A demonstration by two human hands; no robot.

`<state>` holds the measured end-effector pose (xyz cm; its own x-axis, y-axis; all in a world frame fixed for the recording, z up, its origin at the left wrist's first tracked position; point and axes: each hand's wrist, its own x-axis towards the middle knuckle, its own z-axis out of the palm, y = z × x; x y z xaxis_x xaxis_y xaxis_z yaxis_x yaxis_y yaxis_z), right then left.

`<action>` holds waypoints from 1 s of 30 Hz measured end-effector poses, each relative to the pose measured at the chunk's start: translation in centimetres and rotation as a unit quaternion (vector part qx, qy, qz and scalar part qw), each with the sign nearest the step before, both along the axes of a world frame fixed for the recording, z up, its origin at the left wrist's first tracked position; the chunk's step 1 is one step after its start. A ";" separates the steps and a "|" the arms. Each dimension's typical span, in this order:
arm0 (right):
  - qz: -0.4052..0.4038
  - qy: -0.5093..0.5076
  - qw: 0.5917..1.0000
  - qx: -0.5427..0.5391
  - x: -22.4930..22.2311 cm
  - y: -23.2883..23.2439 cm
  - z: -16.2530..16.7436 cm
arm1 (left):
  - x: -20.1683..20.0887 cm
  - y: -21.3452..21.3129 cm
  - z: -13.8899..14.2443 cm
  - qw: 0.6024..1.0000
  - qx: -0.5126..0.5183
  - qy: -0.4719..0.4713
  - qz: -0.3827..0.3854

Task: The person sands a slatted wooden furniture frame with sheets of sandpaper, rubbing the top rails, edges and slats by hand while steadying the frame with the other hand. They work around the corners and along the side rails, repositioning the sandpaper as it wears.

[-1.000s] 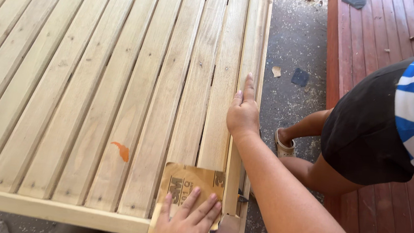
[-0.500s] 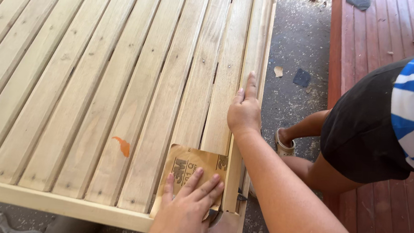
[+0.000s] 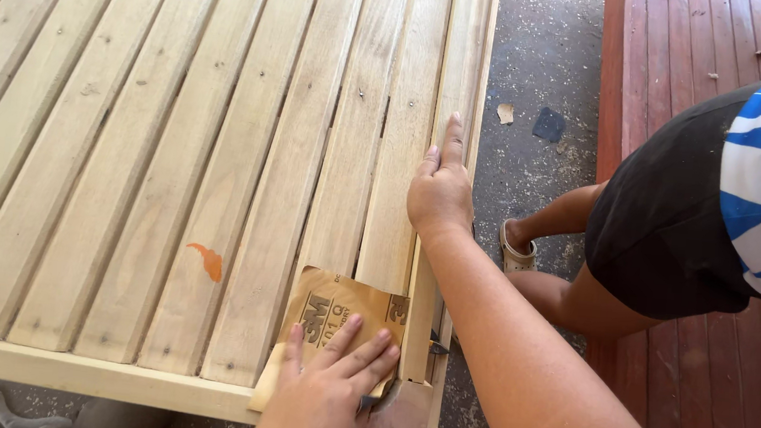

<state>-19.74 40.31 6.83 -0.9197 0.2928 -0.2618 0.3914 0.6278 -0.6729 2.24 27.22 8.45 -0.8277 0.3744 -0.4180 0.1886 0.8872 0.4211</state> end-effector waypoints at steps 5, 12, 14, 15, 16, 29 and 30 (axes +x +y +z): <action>0.003 -0.004 0.999 -0.031 0.2 -0.2 0.8 | -6.0 1.4 -0.5 0.993 -0.007 0.108 0.042; 0.012 0.015 0.999 -0.032 -0.2 0.1 -0.6 | -5.4 0.8 2.2 0.999 -0.050 -0.012 -0.013; 0.016 0.017 0.999 -0.029 -0.2 0.2 -0.8 | -2.0 -0.1 3.0 0.999 -0.028 -0.016 -0.030; 0.017 0.016 0.999 -0.026 -0.2 0.2 -0.9 | -1.4 -0.3 3.0 0.999 -0.024 -0.013 -0.036; 0.018 0.016 0.999 -0.030 -0.2 0.2 -0.9 | -1.3 -0.4 2.9 0.999 -0.021 -0.010 -0.039; 0.013 0.023 1.000 -0.017 -0.4 0.3 -1.3 | -2.3 -0.5 1.1 0.998 -0.033 0.002 -0.061; 0.011 0.013 1.000 -0.014 -0.4 0.3 -1.1 | -1.1 -0.9 1.0 0.997 -0.017 0.013 -0.073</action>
<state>-20.13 40.57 5.69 -0.9324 0.2649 -0.2461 0.3599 0.6167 -0.7001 1.12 26.37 9.45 -0.7757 0.4782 -0.4119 0.3274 0.8629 0.3851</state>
